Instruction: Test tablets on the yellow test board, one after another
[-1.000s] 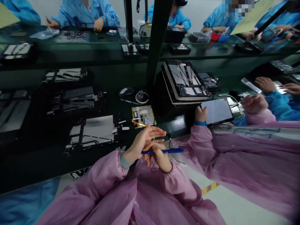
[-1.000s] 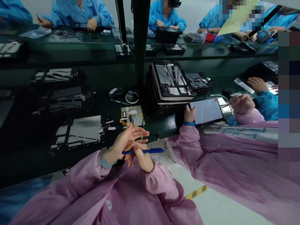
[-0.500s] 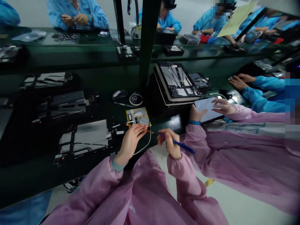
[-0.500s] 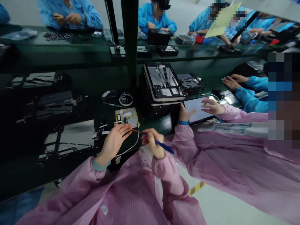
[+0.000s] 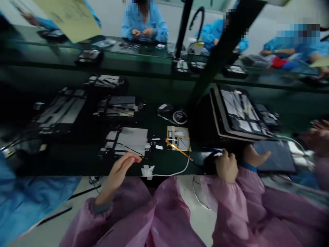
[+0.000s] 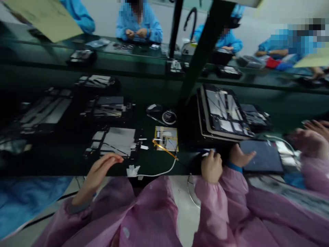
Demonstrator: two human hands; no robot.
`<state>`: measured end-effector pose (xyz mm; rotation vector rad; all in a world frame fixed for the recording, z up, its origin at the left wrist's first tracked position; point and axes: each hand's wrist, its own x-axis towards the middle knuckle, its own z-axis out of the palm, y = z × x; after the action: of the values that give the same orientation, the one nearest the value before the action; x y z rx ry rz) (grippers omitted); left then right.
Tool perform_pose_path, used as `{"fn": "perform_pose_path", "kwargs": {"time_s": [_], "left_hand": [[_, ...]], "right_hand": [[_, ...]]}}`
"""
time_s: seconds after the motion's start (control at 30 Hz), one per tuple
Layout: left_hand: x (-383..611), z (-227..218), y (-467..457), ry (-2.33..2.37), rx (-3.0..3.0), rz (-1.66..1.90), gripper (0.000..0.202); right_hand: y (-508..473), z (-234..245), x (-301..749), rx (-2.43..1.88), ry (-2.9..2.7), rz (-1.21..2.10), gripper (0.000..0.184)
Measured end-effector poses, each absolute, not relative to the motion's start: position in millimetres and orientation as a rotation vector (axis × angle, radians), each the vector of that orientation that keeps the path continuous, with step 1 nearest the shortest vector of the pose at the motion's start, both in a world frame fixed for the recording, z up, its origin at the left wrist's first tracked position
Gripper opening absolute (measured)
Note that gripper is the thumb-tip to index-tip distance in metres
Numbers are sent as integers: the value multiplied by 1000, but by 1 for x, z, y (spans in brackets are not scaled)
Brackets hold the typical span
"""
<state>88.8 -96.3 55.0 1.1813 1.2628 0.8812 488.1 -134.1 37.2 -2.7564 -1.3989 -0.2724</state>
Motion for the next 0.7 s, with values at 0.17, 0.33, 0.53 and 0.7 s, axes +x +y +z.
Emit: {"fn": "perform_pose_path", "kwargs": {"time_s": [0.17, 0.33, 0.53, 0.7], "left_hand": [[12, 27, -79, 2028, 1488, 1049, 43], [-12, 5, -56, 2032, 1502, 863, 54], [-7, 26, -50, 1755, 1089, 871, 53], [-5, 43, -71, 1459, 800, 1071, 55]], "right_hand": [[-133, 29, 384, -1912, -1741, 289, 28], [-98, 3, 286, -1717, -1720, 644, 38], [-81, -5, 276, -1749, -1574, 568, 49], [-84, 12, 279, -1693, -1501, 747, 41]]}}
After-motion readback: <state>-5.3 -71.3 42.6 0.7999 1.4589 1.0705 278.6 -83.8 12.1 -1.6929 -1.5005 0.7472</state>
